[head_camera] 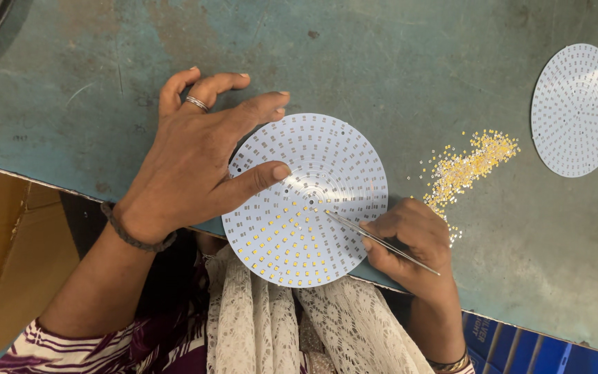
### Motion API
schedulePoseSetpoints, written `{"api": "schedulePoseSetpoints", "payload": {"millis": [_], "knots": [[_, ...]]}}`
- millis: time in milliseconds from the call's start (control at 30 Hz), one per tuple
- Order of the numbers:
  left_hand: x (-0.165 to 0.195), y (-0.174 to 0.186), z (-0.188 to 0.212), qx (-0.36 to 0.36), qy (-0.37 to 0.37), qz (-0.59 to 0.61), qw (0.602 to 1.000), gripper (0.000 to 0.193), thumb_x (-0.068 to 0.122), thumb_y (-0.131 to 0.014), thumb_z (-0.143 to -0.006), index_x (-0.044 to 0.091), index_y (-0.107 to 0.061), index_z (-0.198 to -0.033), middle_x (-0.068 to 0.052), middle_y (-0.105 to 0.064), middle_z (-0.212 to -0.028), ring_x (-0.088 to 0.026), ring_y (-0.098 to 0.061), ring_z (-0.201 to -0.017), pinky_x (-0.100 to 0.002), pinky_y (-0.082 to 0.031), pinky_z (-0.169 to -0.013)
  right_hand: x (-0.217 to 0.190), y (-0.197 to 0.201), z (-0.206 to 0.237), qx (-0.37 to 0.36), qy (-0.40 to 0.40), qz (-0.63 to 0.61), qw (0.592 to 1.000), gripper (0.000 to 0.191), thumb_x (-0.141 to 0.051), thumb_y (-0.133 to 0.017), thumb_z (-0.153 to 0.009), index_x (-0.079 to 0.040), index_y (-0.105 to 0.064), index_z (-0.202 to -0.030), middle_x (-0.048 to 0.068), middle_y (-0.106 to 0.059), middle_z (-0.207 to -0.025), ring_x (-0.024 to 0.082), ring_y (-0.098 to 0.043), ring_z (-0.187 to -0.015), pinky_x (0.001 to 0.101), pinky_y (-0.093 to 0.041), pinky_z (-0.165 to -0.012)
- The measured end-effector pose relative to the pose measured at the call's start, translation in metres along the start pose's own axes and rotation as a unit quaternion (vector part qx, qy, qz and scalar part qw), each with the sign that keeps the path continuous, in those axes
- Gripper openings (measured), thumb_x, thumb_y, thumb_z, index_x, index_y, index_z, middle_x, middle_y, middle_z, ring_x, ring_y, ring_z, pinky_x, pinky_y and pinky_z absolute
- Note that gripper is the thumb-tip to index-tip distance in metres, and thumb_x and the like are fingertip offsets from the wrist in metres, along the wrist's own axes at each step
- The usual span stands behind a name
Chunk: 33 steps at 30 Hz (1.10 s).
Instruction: The person holds a round LED circuit board steady with one hand and uses tweezers to pick small yellow LED components one at a time from a pile on the workbench, placing each into its marked position on the board. A second empty board waits nearby as the board gradually fills with components.
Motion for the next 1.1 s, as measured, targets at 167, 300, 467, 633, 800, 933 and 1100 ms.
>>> {"api": "schedulePoseSetpoints", "payload": {"millis": [167,300,467,633,800,933,1100], "knots": [[-0.002,-0.002,-0.001,0.003,-0.004,-0.001,1.000,0.066,0.058,-0.061,-0.100,0.008,-0.060,-0.143,-0.006,-0.075,-0.120,-0.034,-0.047,-0.142,-0.058,-0.014,-0.121,0.002,-0.001,-0.002,-0.003,0.001,-0.002,1.000,0.015,-0.013,-0.082,-0.078,-0.005,-0.070,-0.082,0.003,-0.071,-0.078,0.018,-0.064,-0.071,0.0323,-0.047,-0.066],[-0.001,-0.002,-0.002,-0.001,-0.001,-0.002,1.000,0.065,0.056,-0.062,-0.099,0.008,-0.060,-0.143,-0.007,-0.075,-0.119,-0.035,-0.047,-0.142,-0.057,-0.014,-0.121,0.007,-0.002,0.005,0.013,-0.003,-0.002,1.000,0.015,-0.012,-0.081,-0.077,-0.003,-0.070,-0.083,0.005,-0.069,-0.075,0.019,-0.062,-0.069,0.0323,-0.046,-0.064],[0.006,-0.003,-0.006,-0.027,-0.007,-0.008,1.000,0.065,0.053,-0.061,-0.096,0.008,-0.058,-0.144,-0.009,-0.075,-0.118,-0.036,-0.045,-0.145,-0.056,-0.013,-0.122,0.010,0.009,0.052,0.221,-0.092,0.034,0.970,0.015,-0.009,-0.077,-0.083,-0.001,-0.066,-0.085,0.006,-0.065,-0.076,0.015,-0.058,-0.066,0.0294,-0.043,-0.063],[0.009,-0.013,-0.013,-0.050,-0.030,-0.017,0.998,0.071,0.054,-0.059,-0.091,0.009,-0.055,-0.146,-0.009,-0.070,-0.109,-0.036,-0.044,-0.143,-0.057,-0.011,-0.122,0.021,0.009,0.090,0.316,-0.188,0.084,0.926,0.010,-0.004,-0.076,-0.089,0.000,-0.067,-0.091,0.007,-0.065,-0.084,0.016,-0.058,-0.073,0.0284,-0.045,-0.067],[0.011,-0.022,-0.011,-0.045,-0.016,0.013,0.999,0.075,0.062,-0.055,-0.090,0.010,-0.052,-0.144,-0.007,-0.066,-0.124,-0.035,-0.041,-0.143,-0.058,-0.010,-0.123,0.026,0.013,0.086,0.258,-0.194,0.116,0.939,0.013,-0.004,-0.078,-0.084,0.000,-0.071,-0.094,0.006,-0.067,-0.083,0.015,-0.060,-0.072,0.0277,-0.046,-0.068],[0.010,-0.022,-0.010,-0.037,-0.014,0.017,0.999,0.074,0.062,-0.056,-0.091,0.010,-0.053,-0.144,-0.006,-0.065,-0.127,-0.033,-0.041,-0.143,-0.058,-0.010,-0.122,0.022,0.015,0.074,0.242,-0.207,0.127,0.939,0.017,-0.006,-0.080,-0.082,0.000,-0.072,-0.096,0.007,-0.067,-0.081,0.015,-0.058,-0.070,0.0276,-0.045,-0.066],[0.010,-0.022,-0.012,-0.039,-0.017,0.013,0.999,0.074,0.062,-0.057,-0.090,0.010,-0.053,-0.143,-0.006,-0.066,-0.124,-0.032,-0.041,-0.145,-0.057,-0.009,-0.123,0.024,0.015,0.073,0.232,-0.228,0.145,0.935,0.015,-0.005,-0.081,-0.083,0.000,-0.073,-0.095,0.007,-0.066,-0.077,0.017,-0.056,-0.068,0.0285,-0.043,-0.064]]}}
Point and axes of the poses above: each hand's wrist, its own z-axis away from the middle knuckle, its own y-axis out of the back of the hand, x = y × z, the point moved 1 cm from there along -z, towards the middle knuckle
